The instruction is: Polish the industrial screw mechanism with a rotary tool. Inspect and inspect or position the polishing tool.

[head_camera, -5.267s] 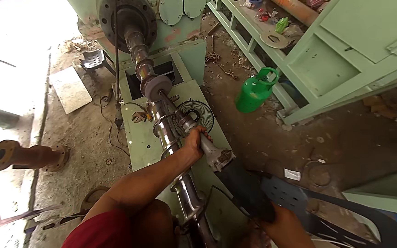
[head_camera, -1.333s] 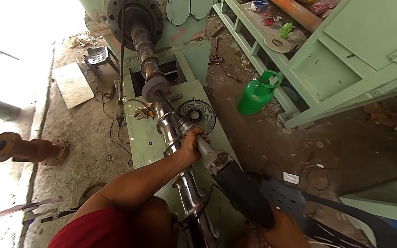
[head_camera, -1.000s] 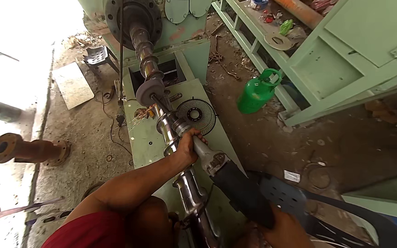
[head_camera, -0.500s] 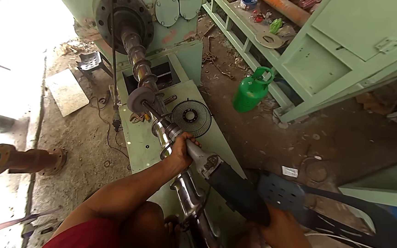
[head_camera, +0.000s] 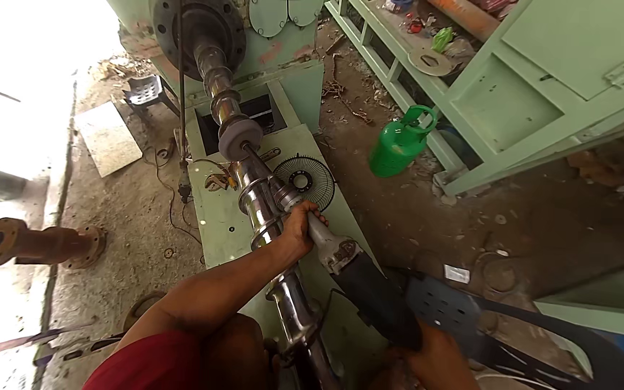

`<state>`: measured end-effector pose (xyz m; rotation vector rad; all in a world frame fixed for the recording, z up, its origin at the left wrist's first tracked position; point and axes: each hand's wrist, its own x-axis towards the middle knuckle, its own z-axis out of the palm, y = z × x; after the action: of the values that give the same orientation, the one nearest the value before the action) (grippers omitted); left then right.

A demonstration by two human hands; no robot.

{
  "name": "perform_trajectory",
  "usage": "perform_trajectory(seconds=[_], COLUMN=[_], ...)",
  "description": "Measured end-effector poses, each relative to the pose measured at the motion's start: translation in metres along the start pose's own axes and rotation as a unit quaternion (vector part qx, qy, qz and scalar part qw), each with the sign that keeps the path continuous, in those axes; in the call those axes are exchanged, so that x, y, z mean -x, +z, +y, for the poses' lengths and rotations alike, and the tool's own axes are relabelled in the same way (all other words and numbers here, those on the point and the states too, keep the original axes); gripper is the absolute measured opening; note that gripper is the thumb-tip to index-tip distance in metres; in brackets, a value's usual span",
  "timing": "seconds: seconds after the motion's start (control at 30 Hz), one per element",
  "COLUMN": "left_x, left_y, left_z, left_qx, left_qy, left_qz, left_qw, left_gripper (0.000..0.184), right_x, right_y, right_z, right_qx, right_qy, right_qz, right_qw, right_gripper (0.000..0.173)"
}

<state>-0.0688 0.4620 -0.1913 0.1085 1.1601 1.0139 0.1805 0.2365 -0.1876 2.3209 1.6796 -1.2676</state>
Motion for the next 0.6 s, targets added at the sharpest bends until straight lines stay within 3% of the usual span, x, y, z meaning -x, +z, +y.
perform_trajectory(seconds=[0.6], left_x=[-0.028], left_y=[0.016], left_z=[-0.007], left_qx=[-0.051], left_qy=[-0.020], left_qz=[0.023], left_qw=[0.998], left_gripper=[0.011], right_x=[-0.021], right_y=[0.008], right_z=[0.016], right_qx=[-0.052], right_qy=[-0.019], right_qz=[0.011], right_qw=[0.998], right_gripper=[0.036])
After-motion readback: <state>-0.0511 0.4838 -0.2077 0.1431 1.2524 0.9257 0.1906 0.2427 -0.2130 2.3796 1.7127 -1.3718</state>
